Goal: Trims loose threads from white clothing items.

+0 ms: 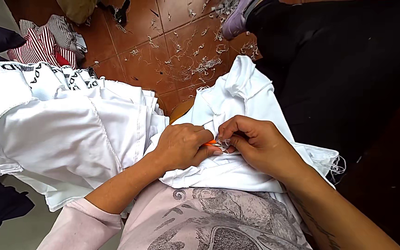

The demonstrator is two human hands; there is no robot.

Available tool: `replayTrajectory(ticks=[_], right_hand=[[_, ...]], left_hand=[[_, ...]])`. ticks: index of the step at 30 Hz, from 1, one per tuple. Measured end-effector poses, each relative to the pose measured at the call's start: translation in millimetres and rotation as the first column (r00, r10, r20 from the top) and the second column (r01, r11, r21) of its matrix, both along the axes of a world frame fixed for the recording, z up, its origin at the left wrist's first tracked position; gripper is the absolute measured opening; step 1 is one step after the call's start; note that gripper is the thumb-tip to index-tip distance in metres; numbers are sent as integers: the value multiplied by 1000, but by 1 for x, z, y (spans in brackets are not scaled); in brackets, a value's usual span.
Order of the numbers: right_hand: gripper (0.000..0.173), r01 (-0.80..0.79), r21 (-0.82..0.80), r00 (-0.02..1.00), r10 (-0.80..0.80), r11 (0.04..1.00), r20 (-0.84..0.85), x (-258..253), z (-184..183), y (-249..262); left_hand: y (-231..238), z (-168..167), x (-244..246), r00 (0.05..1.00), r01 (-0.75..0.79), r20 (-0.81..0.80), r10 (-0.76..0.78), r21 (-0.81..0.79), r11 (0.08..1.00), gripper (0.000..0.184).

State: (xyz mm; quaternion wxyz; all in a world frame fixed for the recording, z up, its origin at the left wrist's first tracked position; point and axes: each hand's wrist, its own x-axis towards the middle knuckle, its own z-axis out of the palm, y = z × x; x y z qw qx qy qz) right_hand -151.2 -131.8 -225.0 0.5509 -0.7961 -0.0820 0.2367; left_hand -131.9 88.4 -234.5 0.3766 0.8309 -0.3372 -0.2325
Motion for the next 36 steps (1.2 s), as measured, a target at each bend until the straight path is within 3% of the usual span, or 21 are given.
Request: replayTrajectory(ticks=[2,3,5,7,8,10,12,14,15,17,19,24,27,29,30,32,36], right_hand=[[13,79,31,996,-80,996,45,2,-1,0],[11,188,71,977,-194,980,88,6,0,-4],[8,504,152,832,-525,850,179,21,1,-20],[29,690,181,642,-708,701,294,38,1,-39],[43,704,129,621,-693,699,366,40,2,-44],[58,541,-126,789,-450,832,419,30,15,-44],[56,181,-280,953,-97,943,289,17,25,-32],[56,-103,-277,971,158,955,182,5,18,-17],[50,-145,-272,964,198,951,179,-1,13,-10],[23,-124,-269,958,186,955,218,-8,7,0],[10,-82,-261,969,138,962,204,-9,7,2],[13,149,-41,988,-146,988,55,-6,9,-16],[15,342,-112,925,-312,933,217,-1,15,-32],[22,443,-299,854,-296,845,428,5,20,-40],[31,413,-402,860,-206,817,466,8,24,-41],[48,220,-520,925,-7,825,380,9,28,-37],[20,-121,-466,936,257,876,241,-6,4,-16]], left_hand=[[1,-1,-1,1000,-13,-12,13,-28,1000,33],[2,-1,-1,1000,-18,-23,17,-40,999,33],[5,-1,-3,999,-30,-30,28,-67,997,33],[6,-2,-7,999,-44,-6,44,-84,995,34],[7,-3,-8,998,-57,-3,57,-94,994,35],[8,-3,-8,996,-93,-27,91,-112,989,36],[8,-3,-7,988,-143,-72,134,-131,981,36],[8,-1,-6,982,-175,-98,162,-141,974,35],[7,0,-5,980,-185,-101,171,-148,972,35],[7,0,-4,977,-199,-104,184,-160,967,36],[7,0,-5,978,-194,-106,178,-165,967,38],[8,-1,-4,989,-141,-66,132,-147,979,42],[7,0,-4,996,-85,-14,84,-102,991,43],[5,4,-1,998,-57,31,59,-67,996,41],[4,6,1,998,-47,49,49,-48,998,40],[3,10,6,997,-26,69,27,-14,1000,39],[2,12,13,997,47,67,-48,20,999,39]])
